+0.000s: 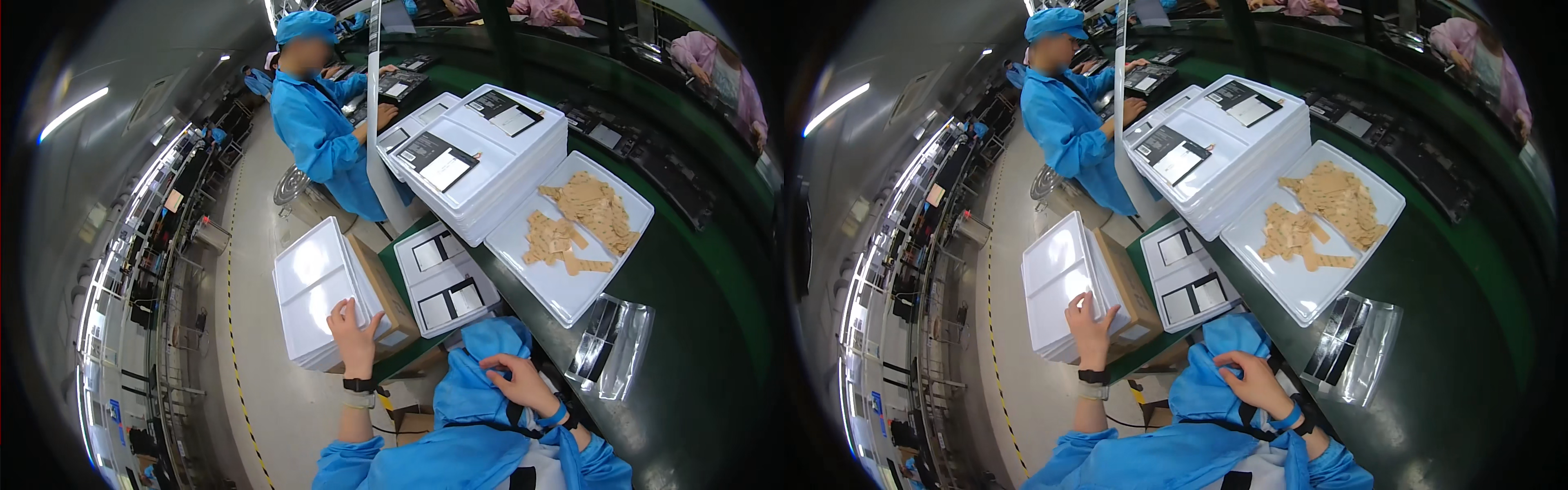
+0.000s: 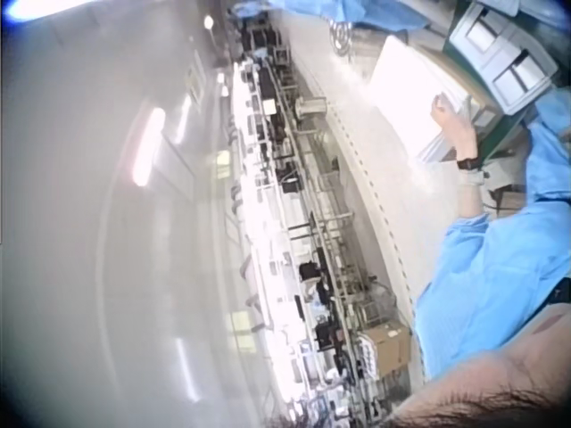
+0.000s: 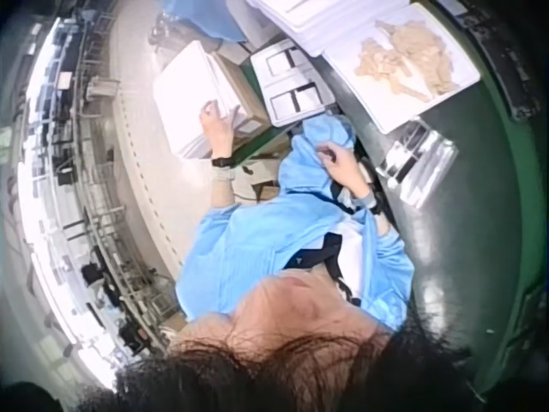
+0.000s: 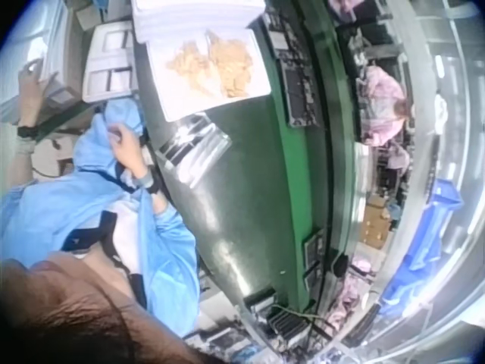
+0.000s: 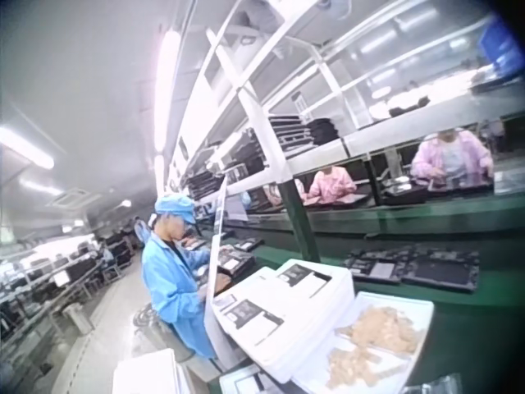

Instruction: The person applies adhesive strips to rectangular electronic components and then presses those components into the interior chassis of laptop bodies on an assembly line.

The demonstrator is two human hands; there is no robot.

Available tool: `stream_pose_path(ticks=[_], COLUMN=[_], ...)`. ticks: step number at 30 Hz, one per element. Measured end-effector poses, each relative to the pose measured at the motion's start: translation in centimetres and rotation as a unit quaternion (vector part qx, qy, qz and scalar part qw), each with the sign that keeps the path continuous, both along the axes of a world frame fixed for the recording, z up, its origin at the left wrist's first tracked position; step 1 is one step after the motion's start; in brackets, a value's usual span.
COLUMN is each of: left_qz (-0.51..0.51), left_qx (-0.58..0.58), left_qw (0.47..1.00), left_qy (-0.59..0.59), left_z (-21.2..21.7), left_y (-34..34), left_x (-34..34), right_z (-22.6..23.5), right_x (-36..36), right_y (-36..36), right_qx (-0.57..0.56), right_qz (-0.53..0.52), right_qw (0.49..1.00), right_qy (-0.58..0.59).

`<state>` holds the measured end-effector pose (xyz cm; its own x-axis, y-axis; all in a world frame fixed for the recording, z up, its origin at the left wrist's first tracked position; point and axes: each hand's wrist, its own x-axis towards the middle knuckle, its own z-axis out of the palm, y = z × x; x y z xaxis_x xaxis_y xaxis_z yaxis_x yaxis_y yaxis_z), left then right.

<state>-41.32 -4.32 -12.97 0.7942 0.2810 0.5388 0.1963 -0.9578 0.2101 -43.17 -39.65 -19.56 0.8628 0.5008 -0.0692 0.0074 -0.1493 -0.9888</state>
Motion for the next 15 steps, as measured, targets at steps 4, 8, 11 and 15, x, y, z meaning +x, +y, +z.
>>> stream_pose_path(ticks=[4, 8, 11, 15], left_qz=[0.03, 0.038, 0.018, -0.149], left_qx=[0.048, 0.043, -0.009, -0.08], left_qw=[0.998, 0.997, 0.992, 0.982], left_qy=[0.039, 0.06, 0.127, 0.082], left_z=[-1.8, -2.9, -1.4, 5.5], left_y=[0.6, 0.6, 0.7, -0.5], left_x=[2.2, 3.5, 3.2, 6.2], right_z=[-0.3, 0.1, 2.2, 3.3], right_x=[0.0, 0.3, 0.0, -1.1], right_y=[0.2, -0.1, -1.3, -2.2], right_qx=[0.018, 0.04, -0.006, 0.049], right_qz=[-0.01, -0.043, -0.056, -0.022], right_qw=[1.0, 0.998, 0.997, 0.994], right_qy=[-0.002, -0.024, -0.059, -0.095])
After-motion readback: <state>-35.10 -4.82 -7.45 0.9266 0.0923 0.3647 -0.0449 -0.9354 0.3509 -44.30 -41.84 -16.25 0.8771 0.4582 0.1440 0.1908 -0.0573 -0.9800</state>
